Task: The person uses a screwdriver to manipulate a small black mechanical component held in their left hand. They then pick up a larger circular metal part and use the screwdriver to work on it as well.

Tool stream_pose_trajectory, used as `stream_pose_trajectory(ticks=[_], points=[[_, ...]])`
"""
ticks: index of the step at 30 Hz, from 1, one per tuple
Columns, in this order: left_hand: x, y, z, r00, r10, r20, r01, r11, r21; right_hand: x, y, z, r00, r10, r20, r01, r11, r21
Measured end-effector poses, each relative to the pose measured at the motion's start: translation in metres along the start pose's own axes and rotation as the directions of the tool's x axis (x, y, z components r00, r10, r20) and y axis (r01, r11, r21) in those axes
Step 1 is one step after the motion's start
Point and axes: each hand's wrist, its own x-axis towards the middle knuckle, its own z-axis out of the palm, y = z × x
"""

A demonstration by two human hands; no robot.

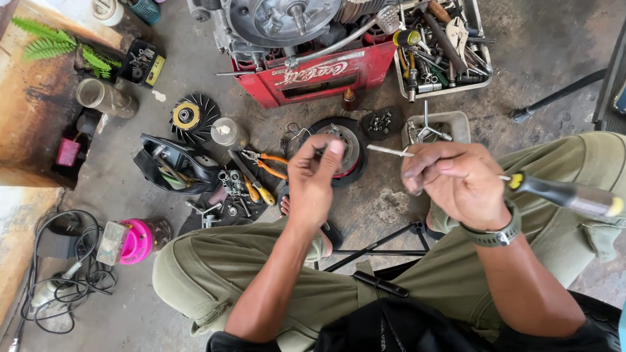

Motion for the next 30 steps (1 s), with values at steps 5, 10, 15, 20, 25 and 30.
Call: stream_pose_trajectory(ticks=[5, 10, 15, 20, 25, 30], points=[[0.003, -0.005, -0.005, 0.991, -0.009, 0.135, -0.028, 0.961, 0.275, 0.000, -0.013, -0.014, 0.997, -0.069, -0.017, 0.067, 0.993, -0.097], [0.002, -0.054, -0.011, 0.909, -0.307, 0.282, 0.094, 0.809, 0.580, -0.003, -0.022, -0.028, 0.987, -0.083, -0.136, 0.037, 0.950, -0.310], [-0.003, -0.064, -0.006, 0.861, -0.458, 0.223, 0.222, 0.731, 0.645, -0.006, -0.035, -0.038, 0.973, -0.149, -0.179, 0.086, 0.944, -0.317], [-0.004, -0.066, -0.006, 0.897, -0.349, 0.271, 0.288, 0.927, 0.241, -0.008, -0.037, -0.037, 0.932, -0.150, -0.330, -0.016, 0.892, -0.451], [-0.013, -0.055, 0.000, 0.828, -0.363, 0.428, 0.514, 0.795, -0.321, -0.010, -0.020, -0.018, 0.973, -0.195, -0.126, 0.075, 0.776, -0.626], [-0.018, -0.041, 0.002, 0.839, -0.302, 0.452, 0.506, 0.739, -0.445, -0.004, -0.017, 0.002, 0.960, -0.229, 0.164, 0.263, 0.524, -0.810]])
